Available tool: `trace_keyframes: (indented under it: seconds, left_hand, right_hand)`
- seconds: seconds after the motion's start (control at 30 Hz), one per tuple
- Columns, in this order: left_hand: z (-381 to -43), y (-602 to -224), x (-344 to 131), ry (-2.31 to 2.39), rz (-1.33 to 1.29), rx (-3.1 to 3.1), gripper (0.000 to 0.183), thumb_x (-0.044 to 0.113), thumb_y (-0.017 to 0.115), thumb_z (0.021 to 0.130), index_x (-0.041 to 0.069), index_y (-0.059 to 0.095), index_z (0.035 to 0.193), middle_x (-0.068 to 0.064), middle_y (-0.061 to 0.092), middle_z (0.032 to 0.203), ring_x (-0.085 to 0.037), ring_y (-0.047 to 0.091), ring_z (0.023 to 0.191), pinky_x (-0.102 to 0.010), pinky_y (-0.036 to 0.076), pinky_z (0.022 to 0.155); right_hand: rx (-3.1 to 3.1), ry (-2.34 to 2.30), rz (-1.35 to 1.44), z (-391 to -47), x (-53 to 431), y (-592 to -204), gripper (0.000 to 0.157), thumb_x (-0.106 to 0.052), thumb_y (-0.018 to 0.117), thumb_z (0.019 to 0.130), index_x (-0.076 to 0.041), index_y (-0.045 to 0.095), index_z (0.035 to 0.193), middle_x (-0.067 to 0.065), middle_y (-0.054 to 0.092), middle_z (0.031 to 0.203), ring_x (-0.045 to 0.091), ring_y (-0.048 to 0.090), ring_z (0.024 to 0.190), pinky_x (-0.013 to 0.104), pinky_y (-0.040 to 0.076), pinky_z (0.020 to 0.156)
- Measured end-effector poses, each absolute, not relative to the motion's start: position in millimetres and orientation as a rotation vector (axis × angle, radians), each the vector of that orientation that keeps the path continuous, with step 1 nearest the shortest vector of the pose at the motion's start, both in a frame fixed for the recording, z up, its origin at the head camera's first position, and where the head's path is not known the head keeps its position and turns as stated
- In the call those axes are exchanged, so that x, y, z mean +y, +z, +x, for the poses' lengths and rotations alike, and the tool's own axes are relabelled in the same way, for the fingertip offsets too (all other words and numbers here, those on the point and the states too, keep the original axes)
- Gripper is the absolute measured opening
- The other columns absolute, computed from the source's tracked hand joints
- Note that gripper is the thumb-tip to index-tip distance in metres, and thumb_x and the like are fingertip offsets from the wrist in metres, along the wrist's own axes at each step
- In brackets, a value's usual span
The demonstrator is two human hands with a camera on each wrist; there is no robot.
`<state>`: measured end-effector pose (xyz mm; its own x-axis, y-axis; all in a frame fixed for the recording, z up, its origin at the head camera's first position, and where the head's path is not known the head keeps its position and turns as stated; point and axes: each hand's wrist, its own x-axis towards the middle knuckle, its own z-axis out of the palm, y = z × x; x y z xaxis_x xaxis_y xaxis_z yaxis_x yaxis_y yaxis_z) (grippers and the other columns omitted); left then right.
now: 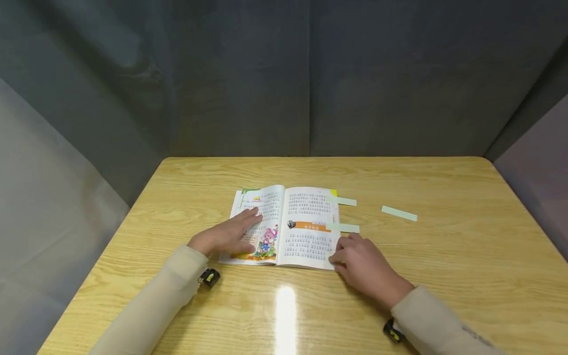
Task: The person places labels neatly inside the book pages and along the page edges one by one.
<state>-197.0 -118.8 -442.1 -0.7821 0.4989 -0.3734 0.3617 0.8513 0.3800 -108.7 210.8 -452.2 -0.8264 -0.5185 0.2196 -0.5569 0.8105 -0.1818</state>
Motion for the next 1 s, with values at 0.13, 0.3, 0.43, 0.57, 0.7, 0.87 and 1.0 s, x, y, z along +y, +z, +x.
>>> trace_keyframes:
  seconds: [0.13, 0.3, 0.43, 0.57, 0.7, 0.87, 1.0]
  left_hand:
    - [-196.4, -441.3, -118.6, 0.387, 0.638, 2.559, 0.082, 0.033, 0.068, 0.094, 0.022, 0.021, 0.160, 0.003, 0.002, 0.170, -0.021, 0.003, 0.158, -0.042, 0.013, 0.129]
    - [-196.2, -440.5, -119.6, 0.381, 0.633, 2.561, 0.082, 0.033, 0.068, 0.094, 0.022, 0.021, 0.160, 0.003, 0.002, 0.170, -0.020, 0.002, 0.158, -0.042, 0.012, 0.129]
    - [-196.0, -440.9, -120.3, 0.392, 0.627, 2.559, 0.082, 0.032, 0.068, 0.094, 0.022, 0.021, 0.160, 0.003, 0.002, 0.170, -0.020, 0.002, 0.158, -0.043, 0.012, 0.129]
    - [-195.6, -441.9, -120.0, 0.399, 0.631, 2.550, 0.082, 0.032, 0.068, 0.094, 0.022, 0.021, 0.160, 0.003, 0.001, 0.170, -0.021, 0.002, 0.158, -0.043, 0.012, 0.129]
    - [-196.0, -442.1, -119.9, 0.386, 0.625, 2.556, 0.082, 0.032, 0.068, 0.094, 0.022, 0.021, 0.160, 0.003, 0.002, 0.170, -0.020, 0.002, 0.158, -0.042, 0.012, 0.129]
    - [-196.9, -441.8, -119.9, 0.385, 0.633, 2.559, 0.082, 0.032, 0.068, 0.094, 0.022, 0.021, 0.160, 0.003, 0.002, 0.170, -0.021, 0.002, 0.158, -0.042, 0.012, 0.129]
    - [-196.4, -441.8, -119.3, 0.399, 0.624, 2.549, 0.082, 0.032, 0.068, 0.093, 0.022, 0.021, 0.160, 0.003, 0.001, 0.170, -0.020, 0.002, 0.158, -0.043, 0.011, 0.129]
  right_hand:
    - [-2.838, 0.372, 0.839, -107.6, 211.5, -452.1, 0.019, -0.013, 0.085, 0.075, -0.017, 0.081, 0.093, -0.006, 0.067, 0.087, 0.014, 0.058, 0.085, 0.032, 0.052, 0.069]
    - [-2.847, 0.376, 0.833, -106.3, 210.4, -451.9, 0.025, -0.011, 0.083, 0.077, -0.015, 0.080, 0.101, -0.004, 0.066, 0.088, 0.011, 0.056, 0.083, 0.029, 0.049, 0.067]
    - [-2.822, 0.358, 0.868, -107.0, 208.6, -451.3, 0.019, -0.010, 0.084, 0.076, -0.014, 0.081, 0.093, -0.004, 0.068, 0.088, 0.013, 0.059, 0.084, 0.031, 0.054, 0.070]
    - [-2.842, 0.356, 0.875, -106.9, 206.9, -450.3, 0.016, -0.009, 0.084, 0.076, -0.014, 0.080, 0.091, -0.003, 0.069, 0.090, 0.016, 0.063, 0.086, 0.035, 0.057, 0.073]
    - [-2.876, 0.343, 0.850, -105.9, 205.7, -451.2, 0.017, -0.009, 0.081, 0.079, -0.012, 0.077, 0.096, -0.002, 0.067, 0.092, 0.016, 0.063, 0.088, 0.035, 0.056, 0.074]
    - [-2.866, 0.303, 0.836, -107.4, 205.4, -451.1, 0.012, -0.011, 0.082, 0.078, -0.015, 0.077, 0.089, -0.004, 0.067, 0.087, 0.013, 0.060, 0.082, 0.032, 0.053, 0.069]
    - [-2.873, 0.308, 0.833, -108.4, 206.1, -450.3, 0.012, -0.011, 0.082, 0.078, -0.019, 0.075, 0.085, -0.005, 0.069, 0.087, 0.014, 0.060, 0.082, 0.032, 0.052, 0.068]
